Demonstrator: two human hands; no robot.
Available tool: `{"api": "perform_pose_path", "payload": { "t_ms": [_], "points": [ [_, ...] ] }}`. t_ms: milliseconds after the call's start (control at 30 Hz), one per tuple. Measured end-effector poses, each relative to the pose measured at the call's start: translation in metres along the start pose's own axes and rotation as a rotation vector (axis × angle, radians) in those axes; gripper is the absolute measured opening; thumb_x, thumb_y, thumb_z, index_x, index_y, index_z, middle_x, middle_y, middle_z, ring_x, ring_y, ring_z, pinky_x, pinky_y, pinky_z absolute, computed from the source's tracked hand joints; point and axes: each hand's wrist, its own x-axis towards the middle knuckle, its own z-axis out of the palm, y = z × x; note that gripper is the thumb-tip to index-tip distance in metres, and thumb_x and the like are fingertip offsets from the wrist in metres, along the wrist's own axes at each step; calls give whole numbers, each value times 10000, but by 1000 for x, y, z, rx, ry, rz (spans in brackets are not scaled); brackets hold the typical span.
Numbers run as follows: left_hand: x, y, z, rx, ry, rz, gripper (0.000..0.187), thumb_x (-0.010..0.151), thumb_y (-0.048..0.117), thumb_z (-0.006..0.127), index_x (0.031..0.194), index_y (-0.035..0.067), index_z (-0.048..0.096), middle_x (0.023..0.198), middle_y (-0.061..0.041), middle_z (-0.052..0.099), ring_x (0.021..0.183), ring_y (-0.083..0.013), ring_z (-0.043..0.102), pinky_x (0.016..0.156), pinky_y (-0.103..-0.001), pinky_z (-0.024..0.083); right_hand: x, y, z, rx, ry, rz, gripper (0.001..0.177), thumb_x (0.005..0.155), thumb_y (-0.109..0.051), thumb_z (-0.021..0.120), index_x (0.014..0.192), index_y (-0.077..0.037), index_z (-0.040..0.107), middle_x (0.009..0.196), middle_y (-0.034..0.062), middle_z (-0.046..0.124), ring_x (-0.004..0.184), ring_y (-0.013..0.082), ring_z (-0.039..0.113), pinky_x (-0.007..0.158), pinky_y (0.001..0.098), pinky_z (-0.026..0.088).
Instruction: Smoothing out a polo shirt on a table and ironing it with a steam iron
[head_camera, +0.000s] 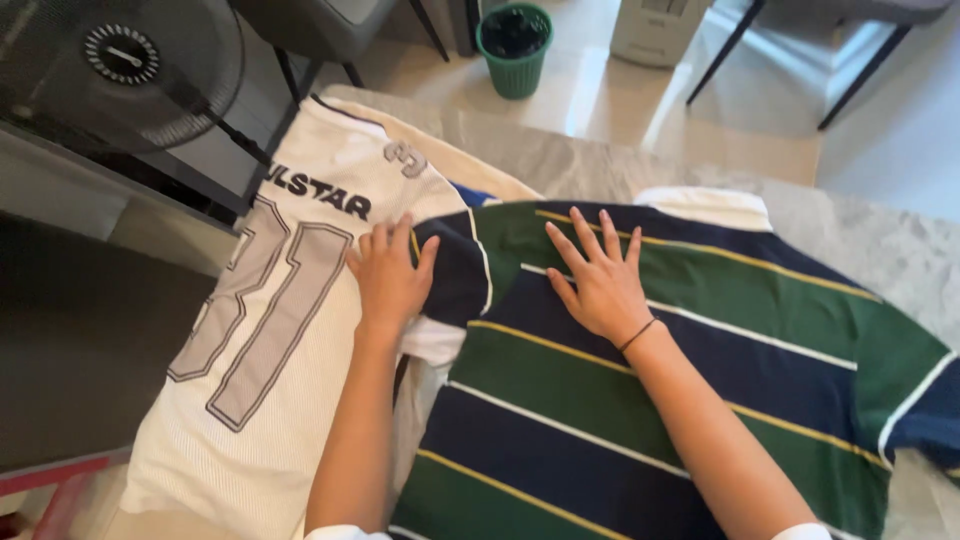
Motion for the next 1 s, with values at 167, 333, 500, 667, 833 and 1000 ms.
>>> {"api": "perform_pose_path", "payload": {
  "t_ms": [167,333,500,667,833,1000],
  "points": [
    [33,-37,17,-227,-178,-223,476,1015,687,610,1176,289,815,1059,-15,791,1162,-331,736,1019,-646,499,30,5,16,-25,-37,82,670,1103,-567,493,1735,-357,415,1779,81,417,1637,473,319,1231,857,146],
    [56,-54,31,-421,-194,-200,155,857,421,835,969,315,846,893,7,799,1018,-286,793,879,-500,590,33,1,12,-76,-43,143,695,1080,-586,492,1736,-375,401,1764,74,436,1647,440,314,1248,834,143],
    [67,-18,-16,-297,-5,-188,116,1043,340,712,1105,257,764,1065,-36,807,1138,-375,740,1026,-609,477,27,-3,13,-144,175,103,721,1031,-462,559,1733,-363,431,1761,99,450,1607,481,378,1223,840,190],
    [39,13,5,136,248,2,221,973,215,712,1184,150,729,1213,-129,700,1233,-383,648,993,-617,484,25,-15,16,-195,264,119,742,979,-371,625,1707,-332,488,1737,121,486,1598,501,384,1188,848,240],
    [-19,62,0,-5,564,326,287,926,76,692,1212,82,723,1200,-190,647,1114,-430,660,887,-532,521,24,-36,9,-31,160,-49,737,982,-457,662,1689,-334,490,1723,108,483,1584,469,399,1188,825,269],
    [-51,49,14,-100,196,281,719,1090,392,599,1697,41,439,1659,-355,453,1535,-499,474,1257,-609,355,30,-34,15,-12,-20,65,790,1045,-612,528,1757,-317,355,1790,62,383,1623,464,329,1258,800,158]
  ]
}}
